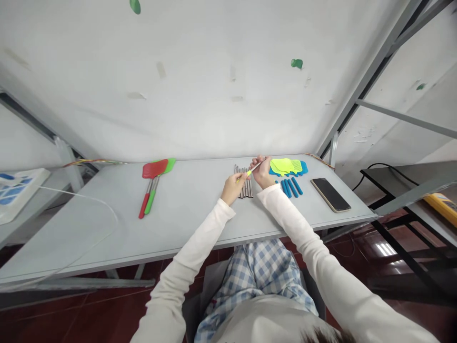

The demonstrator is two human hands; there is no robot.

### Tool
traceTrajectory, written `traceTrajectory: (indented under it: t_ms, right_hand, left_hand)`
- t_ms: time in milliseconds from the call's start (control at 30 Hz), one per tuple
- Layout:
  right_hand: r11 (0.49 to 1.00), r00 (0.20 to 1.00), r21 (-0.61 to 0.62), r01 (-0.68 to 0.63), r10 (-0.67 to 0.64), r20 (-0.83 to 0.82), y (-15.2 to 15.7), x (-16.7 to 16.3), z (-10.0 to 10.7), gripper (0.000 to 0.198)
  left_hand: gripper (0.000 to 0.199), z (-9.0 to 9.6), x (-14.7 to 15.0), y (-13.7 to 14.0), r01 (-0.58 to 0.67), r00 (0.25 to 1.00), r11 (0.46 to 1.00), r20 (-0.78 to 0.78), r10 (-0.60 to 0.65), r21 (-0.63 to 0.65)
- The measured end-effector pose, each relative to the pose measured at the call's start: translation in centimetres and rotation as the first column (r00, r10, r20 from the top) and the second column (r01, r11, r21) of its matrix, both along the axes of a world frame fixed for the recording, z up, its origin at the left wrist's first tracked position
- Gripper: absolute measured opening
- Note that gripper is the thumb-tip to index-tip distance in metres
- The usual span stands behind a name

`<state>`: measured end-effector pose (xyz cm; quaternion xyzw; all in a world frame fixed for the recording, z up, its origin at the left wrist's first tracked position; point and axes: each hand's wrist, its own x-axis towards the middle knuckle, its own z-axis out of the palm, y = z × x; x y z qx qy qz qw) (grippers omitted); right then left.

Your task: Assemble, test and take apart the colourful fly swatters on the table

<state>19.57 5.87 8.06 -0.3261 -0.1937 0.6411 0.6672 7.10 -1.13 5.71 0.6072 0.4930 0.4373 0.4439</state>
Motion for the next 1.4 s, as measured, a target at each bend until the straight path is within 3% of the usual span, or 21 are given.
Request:
traceTrajectory:
  t_ms: [67, 133, 233, 333, 433, 533, 633, 700, 833, 967, 1033, 1100, 1200, 1267, 1300, 1333, 1400]
  right_hand:
    - [0.999, 0.999, -0.002, -0.035, 0.035, -0.042, -1.0, -0.1, -0.3, 0.03]
    - [0.997, 0.996, -0.02, -0.07, 0.069, -0.049, -1.6, 0.2, -0.4, 0.031]
    - [0.988, 0.996, -0.136, -0.078, 0.073, -0.044, -2.1, 0.4, -0.6, 0.035]
    - [0.986, 0.993, -0.143, -0.087, 0.075, -0.09, -2.3, 0.6, -0.7, 0.038]
    - [0.987, 0.98, -0.058, -0.15, 0.141, -0.138, -2.6, 1.0, -0.6, 0.037]
    - [0.979, 0.977, 0.069, -0.192, 0.197, -0.077, -2.9, 1.2, 0.2, 0.036]
    - [0.965, 0.986, 0.204, -0.165, 0.167, 0.01, -3.4, 0.8, 1.2, 0.037]
    - [0.965, 0.992, 0.232, -0.123, 0.125, 0.009, -3.7, 0.4, 1.7, 0.038]
    - [0.98, 0.991, 0.174, -0.094, 0.109, -0.079, -3.8, 0.2, 1.6, 0.04]
    - [0.993, 0.978, -0.025, -0.117, 0.111, -0.179, -4.1, -0.2, 0.8, 0.044]
    - [0.99, 0.971, -0.047, -0.13, 0.118, -0.209, -4.3, -0.5, 0.6, 0.047]
    - [0.991, 0.967, -0.006, -0.132, 0.127, -0.22, -4.3, -0.6, 0.8, 0.049]
    - [0.993, 0.973, 0.033, -0.115, 0.12, -0.198, -4.1, -0.1, 1.3, 0.052]
    - [0.992, 0.974, 0.02, -0.126, 0.127, -0.187, -3.8, 0.4, 1.6, 0.051]
    - [0.99, 0.972, 0.01, -0.14, 0.14, -0.19, -3.7, 0.7, 1.6, 0.051]
    - [0.988, 0.968, 0.003, -0.157, 0.155, -0.199, -3.5, 0.9, 1.6, 0.05]
    - [0.983, 0.959, 0.003, -0.184, 0.18, -0.218, -3.3, 1.0, 1.4, 0.05]
  left_hand:
    - [0.039, -0.5, -0.2, 0.2, 0.038, 0.997, 0.998, -0.064, -0.035, 0.057]
    - [0.036, -0.9, -0.5, 0.3, 0.013, 0.979, 0.99, -0.204, 0.015, 0.139]
    - [0.031, -1.2, -0.9, 0.1, -0.074, 0.865, 0.965, -0.466, 0.188, 0.253]
    - [0.032, -1.2, -1.1, -0.2, -0.048, 0.763, 0.956, -0.607, 0.222, 0.289]
    - [0.033, -1.2, -1.3, -0.5, -0.029, 0.771, 0.958, -0.604, 0.203, 0.284]
    - [0.032, -1.2, -1.3, -0.8, -0.014, 0.833, 0.957, -0.527, 0.171, 0.288]
    - [0.031, -1.2, -0.9, -1.2, -0.023, 0.905, 0.953, -0.399, 0.149, 0.303]
    - [0.029, -1.1, -0.7, -1.4, -0.048, 0.936, 0.95, -0.317, 0.151, 0.309]
    - [0.027, -0.9, -0.9, -1.5, -0.053, 0.957, 0.958, -0.26, 0.13, 0.282]
    - [0.027, -0.9, -1.2, -1.4, -0.085, 0.862, 0.956, -0.46, 0.212, 0.28]
    - [0.027, -1.2, -0.9, -1.6, -0.074, 0.812, 0.954, -0.538, 0.227, 0.292]
    - [0.028, -1.4, -0.3, -2.0, -0.034, 0.825, 0.962, -0.536, 0.181, 0.272]
    - [0.022, -1.2, 0.5, -2.6, 0.012, 0.936, 0.986, -0.348, 0.048, 0.167]
    - [0.022, -0.6, 0.6, -2.6, 0.09, 0.992, 0.995, -0.087, -0.092, -0.03]
    - [0.024, -0.3, 0.6, -2.6, 0.181, 0.983, 0.969, 0.073, -0.17, -0.17]
    - [0.025, 0.0, 0.5, -2.4, 0.295, 0.943, 0.907, 0.244, -0.226, -0.302]
    - [0.024, 0.4, 0.3, -2.1, 0.521, 0.804, 0.72, 0.547, -0.234, -0.458]
